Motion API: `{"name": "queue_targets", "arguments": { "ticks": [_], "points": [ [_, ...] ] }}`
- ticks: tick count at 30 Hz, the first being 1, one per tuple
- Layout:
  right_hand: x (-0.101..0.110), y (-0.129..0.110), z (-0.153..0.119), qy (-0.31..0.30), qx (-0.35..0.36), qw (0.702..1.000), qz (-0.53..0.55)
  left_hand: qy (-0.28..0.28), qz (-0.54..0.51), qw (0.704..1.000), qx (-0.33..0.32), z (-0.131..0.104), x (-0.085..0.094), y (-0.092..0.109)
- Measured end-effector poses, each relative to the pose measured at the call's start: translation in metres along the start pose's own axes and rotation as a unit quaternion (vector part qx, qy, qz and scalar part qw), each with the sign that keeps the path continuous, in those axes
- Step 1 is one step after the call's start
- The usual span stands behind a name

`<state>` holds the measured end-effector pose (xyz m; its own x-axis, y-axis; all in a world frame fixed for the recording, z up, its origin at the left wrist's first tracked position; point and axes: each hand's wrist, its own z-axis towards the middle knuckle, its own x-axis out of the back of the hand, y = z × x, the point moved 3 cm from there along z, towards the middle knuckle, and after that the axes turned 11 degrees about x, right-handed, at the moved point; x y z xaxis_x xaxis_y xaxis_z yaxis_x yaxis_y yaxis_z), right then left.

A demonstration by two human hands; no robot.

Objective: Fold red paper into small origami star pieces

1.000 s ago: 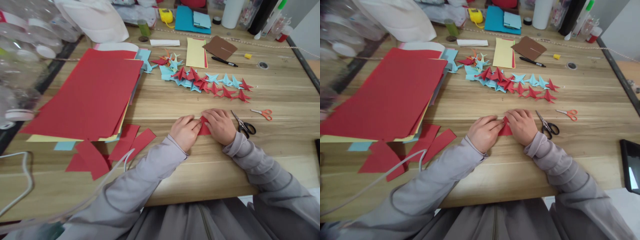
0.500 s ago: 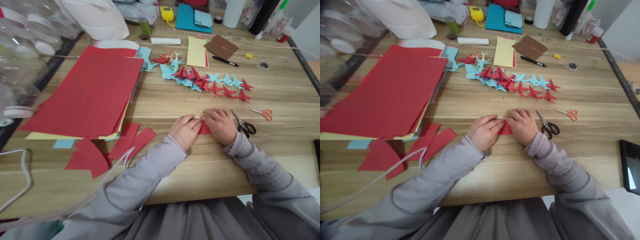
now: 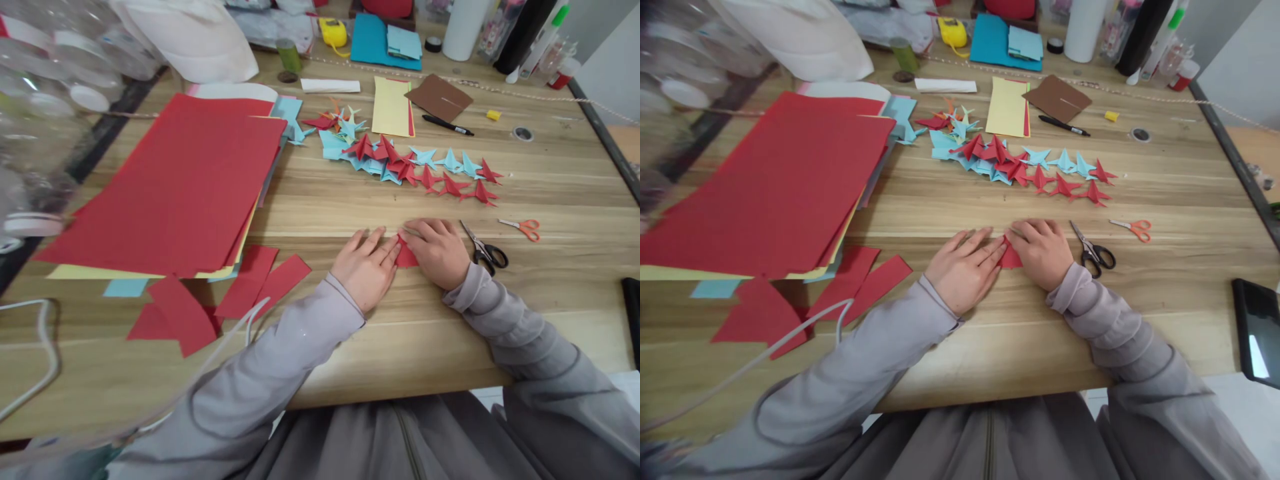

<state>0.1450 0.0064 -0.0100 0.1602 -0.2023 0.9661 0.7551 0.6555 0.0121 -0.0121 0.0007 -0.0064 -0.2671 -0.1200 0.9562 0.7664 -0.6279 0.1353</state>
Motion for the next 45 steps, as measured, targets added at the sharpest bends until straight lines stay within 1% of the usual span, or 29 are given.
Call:
{"name": "queue_targets", "arguments": {
  "ticks": [4, 8, 13, 18, 22, 25, 27, 29, 31, 33, 36, 38, 41, 43, 45],
  "points": [
    [0.000, 0.000, 0.000, 0.000, 0.001, 1.000, -0.001, -0.038, 0.015, 0.999, -0.001, -0.003, 0.001, -0.001],
    [0.000, 0.000, 0.000, 0.000, 0.004, 1.000, -0.003, -0.055, 0.023, 0.998, 0.003, -0.008, 0.001, -0.005],
    [0.000, -0.001, 0.000, 0.001, 0.003, 1.000, -0.007, -0.044, 0.021, 0.999, 0.009, -0.017, 0.004, -0.013],
    [0.000, -0.001, 0.000, 0.001, 0.001, 1.000, -0.008, -0.023, 0.004, 1.000, 0.018, -0.026, 0.007, -0.015],
    [0.000, -0.001, 0.000, 0.002, -0.005, 1.000, -0.002, -0.019, -0.015, 1.000, 0.016, -0.027, 0.010, -0.017],
    [-0.001, -0.001, 0.001, 0.002, -0.015, 1.000, 0.009, -0.013, -0.037, 0.999, 0.018, -0.016, 0.013, -0.020],
    [-0.001, 0.000, 0.002, -0.001, -0.024, 0.999, 0.023, -0.013, -0.052, 0.998, 0.043, -0.001, 0.014, -0.021],
    [-0.001, 0.000, 0.002, -0.004, -0.030, 0.999, 0.038, -0.044, -0.058, 0.995, 0.073, 0.016, 0.010, -0.019],
    [-0.002, 0.001, 0.003, 0.002, -0.036, 0.998, 0.051, -0.073, -0.034, 0.989, 0.128, 0.032, 0.005, -0.015],
    [-0.002, 0.003, 0.002, 0.014, -0.052, 0.997, 0.059, -0.099, -0.036, 0.981, 0.160, 0.043, -0.001, -0.011],
    [-0.004, 0.004, 0.001, 0.027, -0.073, 0.995, 0.066, -0.086, -0.080, 0.975, 0.189, 0.047, -0.006, -0.010],
    [-0.005, 0.004, -0.001, 0.033, -0.064, 0.994, 0.079, -0.067, -0.115, 0.971, 0.199, 0.045, -0.007, -0.012],
    [-0.006, 0.004, -0.002, 0.057, -0.037, 0.993, 0.099, -0.048, -0.182, 0.964, 0.187, 0.039, -0.009, -0.015],
    [-0.007, 0.004, -0.003, 0.075, -0.024, 0.993, 0.088, -0.025, -0.247, 0.951, 0.183, 0.036, -0.010, -0.017],
    [-0.006, 0.004, -0.003, 0.093, -0.016, 0.994, 0.056, 0.006, -0.329, 0.923, 0.198, 0.034, -0.012, -0.019]
  ]
}}
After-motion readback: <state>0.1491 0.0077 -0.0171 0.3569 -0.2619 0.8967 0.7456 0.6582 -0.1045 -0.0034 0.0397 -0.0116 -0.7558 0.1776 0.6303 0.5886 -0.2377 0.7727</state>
